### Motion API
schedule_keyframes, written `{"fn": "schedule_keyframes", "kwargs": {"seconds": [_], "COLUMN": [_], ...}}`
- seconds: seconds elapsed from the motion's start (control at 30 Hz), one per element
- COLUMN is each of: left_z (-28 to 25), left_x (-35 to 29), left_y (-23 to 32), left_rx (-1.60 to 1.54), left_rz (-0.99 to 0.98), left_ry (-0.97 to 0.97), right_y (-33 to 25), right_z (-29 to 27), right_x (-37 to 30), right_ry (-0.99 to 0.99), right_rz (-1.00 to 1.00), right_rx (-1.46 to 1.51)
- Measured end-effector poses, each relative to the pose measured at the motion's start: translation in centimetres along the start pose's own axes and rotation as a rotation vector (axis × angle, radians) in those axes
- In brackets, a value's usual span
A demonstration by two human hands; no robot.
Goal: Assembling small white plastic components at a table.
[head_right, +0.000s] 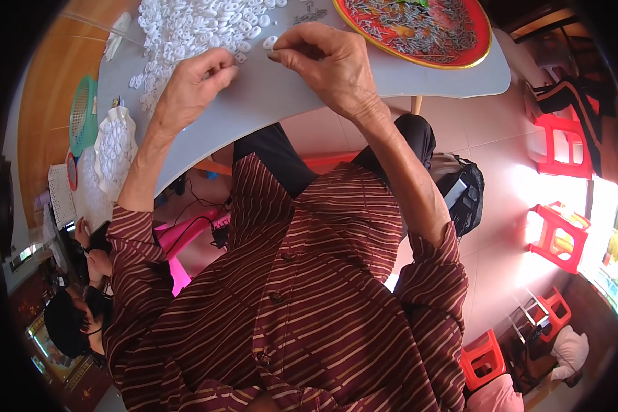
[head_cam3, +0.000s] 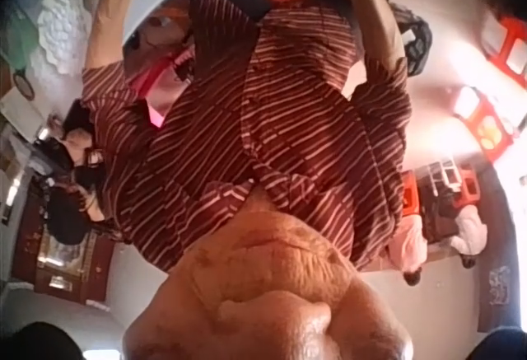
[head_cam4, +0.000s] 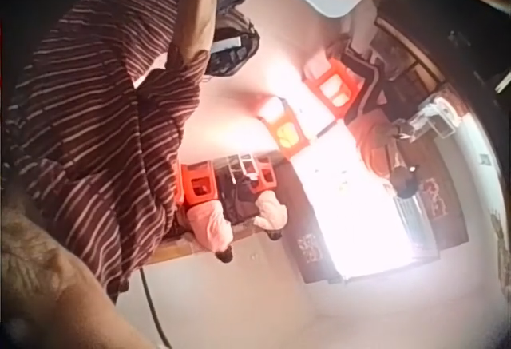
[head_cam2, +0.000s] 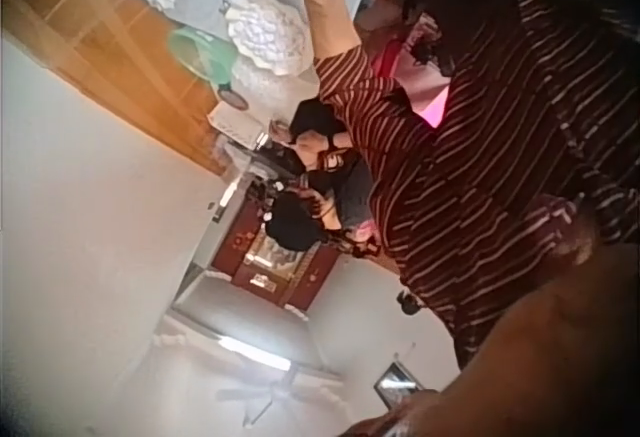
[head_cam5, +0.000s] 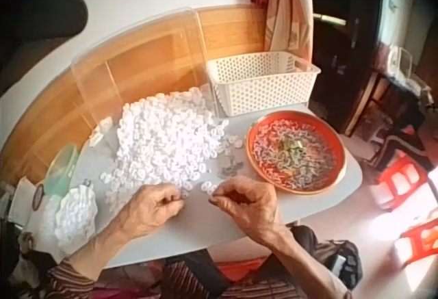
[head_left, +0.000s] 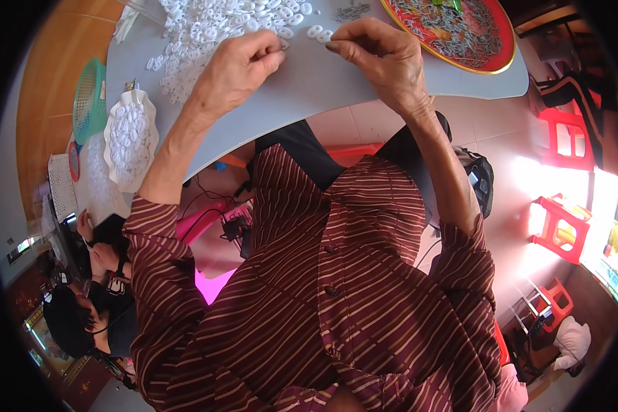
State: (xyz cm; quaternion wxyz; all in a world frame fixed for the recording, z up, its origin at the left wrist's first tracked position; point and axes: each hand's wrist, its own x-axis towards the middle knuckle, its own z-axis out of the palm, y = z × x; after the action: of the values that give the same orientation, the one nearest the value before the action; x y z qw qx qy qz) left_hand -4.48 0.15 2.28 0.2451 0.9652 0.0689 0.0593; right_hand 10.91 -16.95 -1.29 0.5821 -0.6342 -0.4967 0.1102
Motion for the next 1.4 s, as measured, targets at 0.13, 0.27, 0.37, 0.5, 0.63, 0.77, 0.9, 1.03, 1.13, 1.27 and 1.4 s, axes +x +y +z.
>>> {"fn": "schedule_keyframes", "kwargs": {"seconds": [0.13, 0.27, 0.37, 0.5, 0.63, 0.77, 0.9, 1.03, 1.13, 1.27, 1.4], "left_z": [1.9, 3.3, 3.9, 4.5, 4.7, 5.1, 5.4, 5.5, 5.5, 5.8, 6.2], "left_x": [0.3, 0.8, 1.0, 1.5, 1.8, 1.8, 1.8, 1.7, 1.8, 2.1, 2.2], "left_y": [0.8, 1.3, 1.8, 2.3, 2.6, 2.9, 3.2, 3.2, 3.3, 3.6, 3.5], "left_rx": [-0.829, -1.23, -1.29, -1.298, -1.269, -1.242, -1.25, -1.251, -1.259, -1.205, -1.188], "left_rz": [-0.222, -0.225, -0.203, -0.167, -0.134, -0.128, -0.115, -0.132, -0.139, -0.125, -0.135], "left_ry": [0.156, 0.188, 0.205, 0.25, 0.296, 0.336, 0.364, 0.354, 0.374, 0.447, 0.445], "right_y": [0.5, 0.1, 0.2, 0.2, 0.4, 0.2, 0.3, 0.3, 0.3, 0.3, 0.5], "right_z": [1.3, 1.6, 1.7, 1.7, 1.7, 1.6, 1.7, 1.8, 1.8, 1.8, 1.9], "right_x": [0.0, 0.1, 0.0, 0.0, 0.1, 0.0, 0.0, 0.0, 0.1, 0.0, 0.1], "right_ry": [0.0, 0.08, 0.097, 0.111, 0.123, 0.138, 0.15, 0.17, 0.176, 0.171, 0.195], "right_rz": [0.122, 0.179, 0.176, 0.171, 0.164, 0.188, 0.178, 0.168, 0.158, 0.156, 0.14], "right_rx": [0.416, 0.502, 0.521, 0.528, 0.513, 0.509, 0.508, 0.55, 0.565, 0.582, 0.592]}}
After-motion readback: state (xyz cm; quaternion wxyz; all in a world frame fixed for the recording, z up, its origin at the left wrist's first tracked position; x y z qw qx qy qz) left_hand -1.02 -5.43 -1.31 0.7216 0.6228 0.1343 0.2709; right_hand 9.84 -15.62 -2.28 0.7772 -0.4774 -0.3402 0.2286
